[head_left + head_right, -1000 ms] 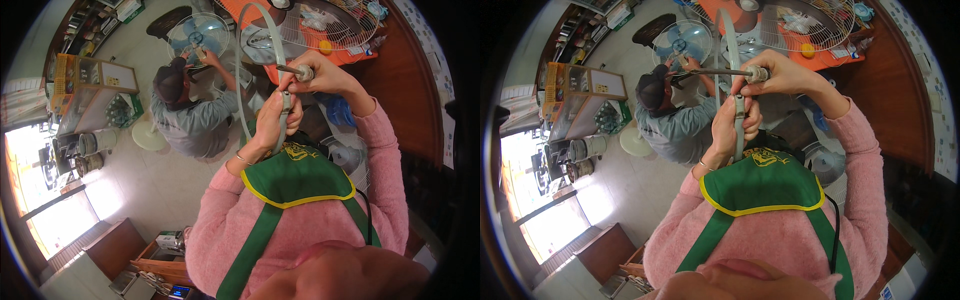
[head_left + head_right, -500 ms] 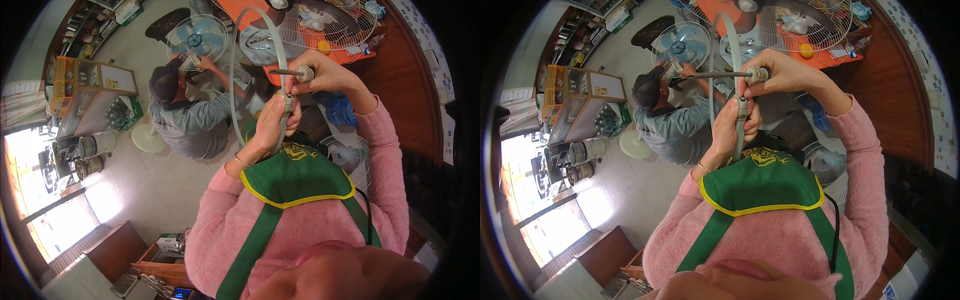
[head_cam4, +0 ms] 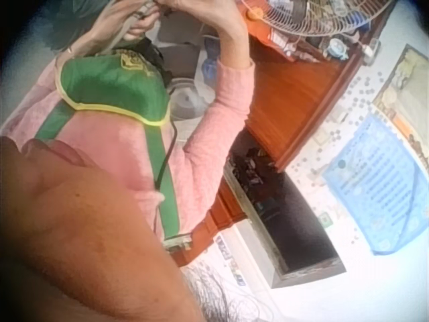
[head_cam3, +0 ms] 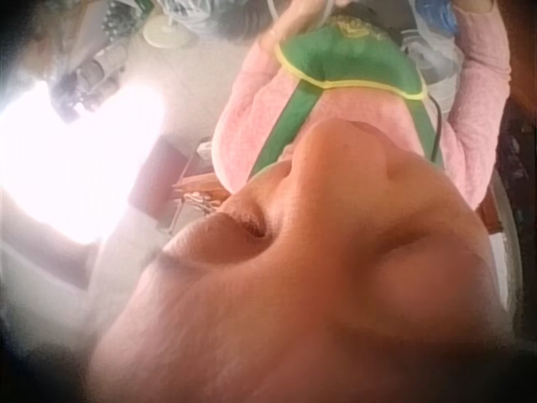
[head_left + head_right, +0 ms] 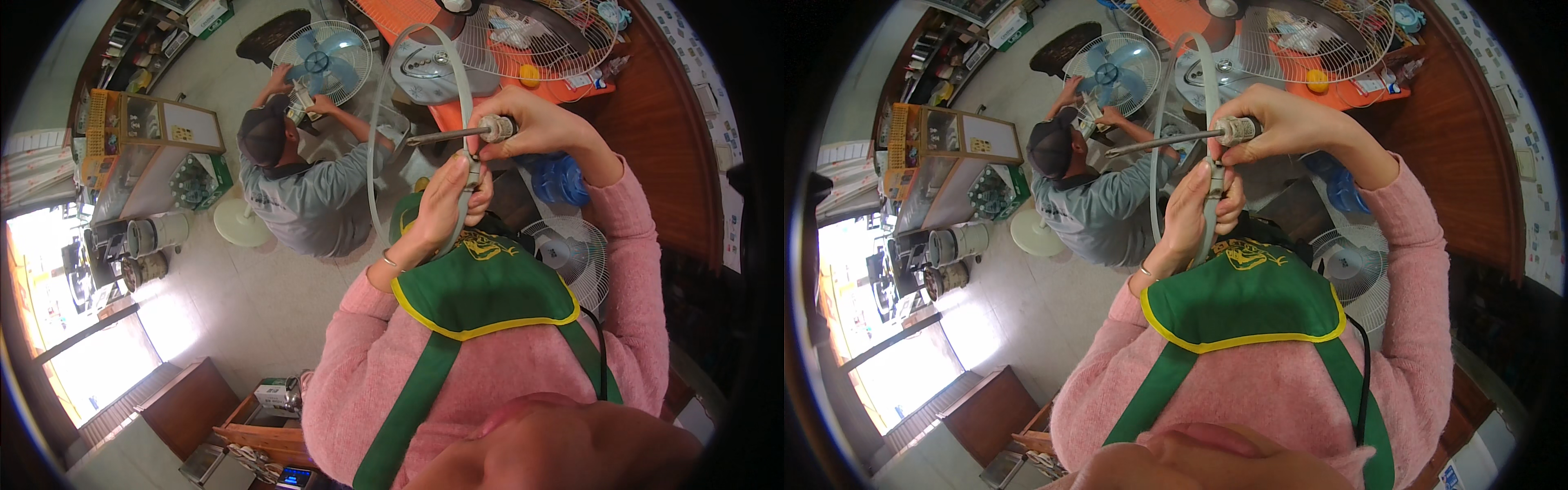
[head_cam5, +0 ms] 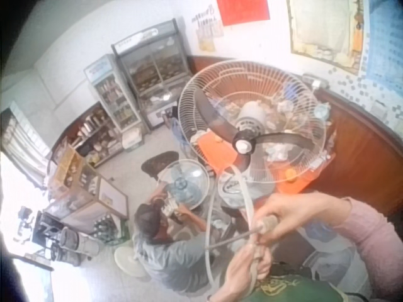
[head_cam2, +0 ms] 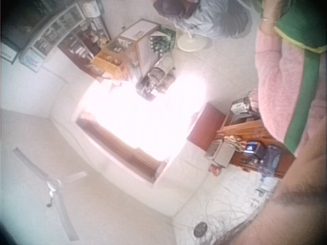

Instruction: The person assembles a standing fan by attaching the front grille, securing the blade hub, and connecting the stand. They handle the fan head, grille, and stand components, then place the assembled unit upright.

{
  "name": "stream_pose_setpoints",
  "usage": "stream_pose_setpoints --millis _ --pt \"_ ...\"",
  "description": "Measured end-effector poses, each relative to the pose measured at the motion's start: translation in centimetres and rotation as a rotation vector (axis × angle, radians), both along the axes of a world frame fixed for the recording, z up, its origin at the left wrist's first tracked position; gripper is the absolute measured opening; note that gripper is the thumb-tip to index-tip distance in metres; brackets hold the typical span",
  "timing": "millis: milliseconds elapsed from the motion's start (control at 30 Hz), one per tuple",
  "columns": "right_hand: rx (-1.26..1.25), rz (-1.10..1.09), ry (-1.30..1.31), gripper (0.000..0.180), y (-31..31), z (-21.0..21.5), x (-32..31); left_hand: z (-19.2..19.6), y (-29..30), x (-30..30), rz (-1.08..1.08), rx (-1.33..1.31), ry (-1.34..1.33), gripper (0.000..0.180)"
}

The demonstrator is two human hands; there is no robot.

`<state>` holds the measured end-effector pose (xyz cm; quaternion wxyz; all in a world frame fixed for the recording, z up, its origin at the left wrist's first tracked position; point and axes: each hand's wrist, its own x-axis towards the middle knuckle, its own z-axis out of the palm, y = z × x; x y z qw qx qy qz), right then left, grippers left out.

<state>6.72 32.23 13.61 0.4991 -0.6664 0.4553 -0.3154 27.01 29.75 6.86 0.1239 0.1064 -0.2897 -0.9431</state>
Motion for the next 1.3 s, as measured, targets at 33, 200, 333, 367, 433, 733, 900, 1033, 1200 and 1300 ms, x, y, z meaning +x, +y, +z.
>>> stream_pose_setpoints --millis 33,200,333,367,433,733,900,1033,1200,1300 --pt "-0.004 -0.004 0.014 0.015 0.1 0.0 0.0 0.0 0.0 0.0 0.000 -0.007 -0.001 0.037" --pt "-0.056 -0.019 0.059 0.016 0.5 0.1 -0.2 0.2 0.3 -0.3 -0.007 -0.017 -0.028 0.038" --pt "-0.119 -0.024 0.205 0.018 0.7 0.3 -0.4 0.3 0.5 -0.6 -0.044 -0.023 -0.056 0.038" --pt "-0.146 -0.028 0.218 0.018 0.7 0.3 -0.4 0.3 0.6 -0.6 -0.043 -0.016 -0.062 0.038" --pt "-0.162 -0.032 0.184 0.018 0.8 0.2 -0.4 0.2 0.6 -0.6 -0.051 -0.006 -0.046 0.039" --pt "-0.126 -0.015 0.076 0.018 1.1 -0.3 -1.1 -0.3 0.6 -0.8 -0.101 -0.007 0.032 0.041" --pt "-0.176 -0.027 0.143 0.020 1.3 0.0 -1.1 -0.4 1.0 -1.0 -0.077 -0.012 0.031 0.041" --pt "-0.193 -0.014 0.208 0.023 1.3 -0.1 -1.3 -0.6 0.9 -1.0 -0.098 -0.025 0.025 0.040" --pt "-0.135 0.001 0.264 0.024 1.4 -0.2 -1.3 -0.5 1.2 -1.0 -0.092 -0.042 -0.066 0.038" --pt "-0.081 -0.003 0.294 0.024 1.5 -0.2 -0.9 -0.4 1.7 -1.1 -0.060 -0.120 -0.096 0.036"
